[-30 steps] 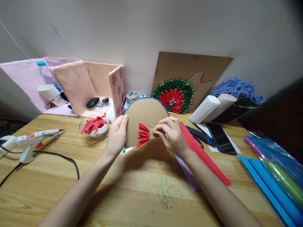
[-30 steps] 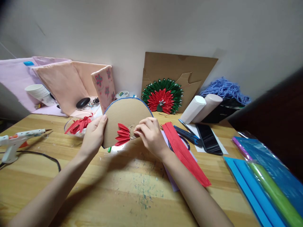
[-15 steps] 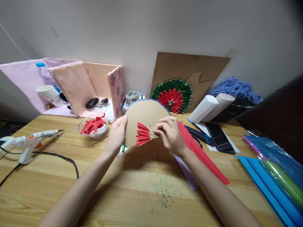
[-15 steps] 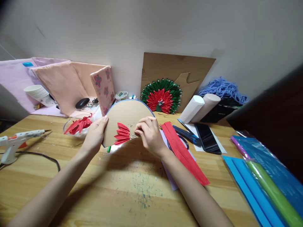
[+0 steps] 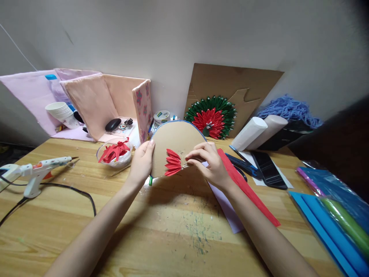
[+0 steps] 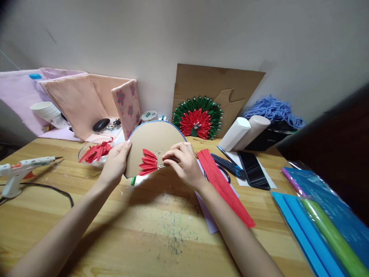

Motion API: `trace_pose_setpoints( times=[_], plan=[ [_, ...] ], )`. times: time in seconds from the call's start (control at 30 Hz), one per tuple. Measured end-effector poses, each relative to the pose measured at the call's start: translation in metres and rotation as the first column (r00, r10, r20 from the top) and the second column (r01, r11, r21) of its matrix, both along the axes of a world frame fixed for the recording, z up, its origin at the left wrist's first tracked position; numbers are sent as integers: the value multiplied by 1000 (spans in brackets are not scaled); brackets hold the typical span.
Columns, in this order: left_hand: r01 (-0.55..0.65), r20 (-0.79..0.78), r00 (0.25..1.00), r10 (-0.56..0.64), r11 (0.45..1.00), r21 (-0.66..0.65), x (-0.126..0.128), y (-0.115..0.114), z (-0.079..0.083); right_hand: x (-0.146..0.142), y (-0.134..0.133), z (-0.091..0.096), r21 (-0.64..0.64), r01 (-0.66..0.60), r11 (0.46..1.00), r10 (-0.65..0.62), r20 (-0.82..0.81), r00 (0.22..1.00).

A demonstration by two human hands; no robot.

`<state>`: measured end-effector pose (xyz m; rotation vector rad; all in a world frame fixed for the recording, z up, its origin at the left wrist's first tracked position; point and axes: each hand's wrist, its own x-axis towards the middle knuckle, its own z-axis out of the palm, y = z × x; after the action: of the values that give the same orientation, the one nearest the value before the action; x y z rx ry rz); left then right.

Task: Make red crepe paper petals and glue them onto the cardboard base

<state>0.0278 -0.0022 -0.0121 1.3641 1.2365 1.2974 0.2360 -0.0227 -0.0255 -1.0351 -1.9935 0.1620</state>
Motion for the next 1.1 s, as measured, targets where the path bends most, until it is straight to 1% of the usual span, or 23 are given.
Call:
trace_pose_setpoints(
  times=[0.2, 0.37, 0.47, 0.6, 0.7, 0.8, 0.97, 1.1],
  plan=[
    [10, -58, 998, -7, 999, 51, 2, -7, 7, 3, -2, 8, 39, -18, 999, 15, 73, 997],
    [7, -141, 990, 10, 993, 118, 4, -15, 14, 1, -2, 6, 58, -36, 998, 25, 189, 982],
    [4, -129, 992, 11, 994, 111, 3, -14, 13, 1, -1, 5, 70, -42, 997, 26, 216, 976],
    [21, -27, 999, -21, 1000, 21, 2, -7, 7, 2, -2, 5, 63, -18, 998, 7, 166, 986],
    [28, 11, 1000, -27, 999, -24, 2, -3, 5, 3, -2, 5, 49, -14, 999, 8, 121, 993],
    [26, 18, 1000, -25, 999, -25, 2, -2, 4, 2, -2, 3, 33, -22, 999, 20, 84, 996],
    [3, 11, 1000, -3, 1000, 15, -1, -3, 3, 0, -1, 2, -16, -15, 1000, 15, 9, 1000],
    [-6, -16, 1000, 6, 999, 32, -1, -4, 4, 0, -2, 4, -60, -32, 998, 32, 6, 999]
  ],
)
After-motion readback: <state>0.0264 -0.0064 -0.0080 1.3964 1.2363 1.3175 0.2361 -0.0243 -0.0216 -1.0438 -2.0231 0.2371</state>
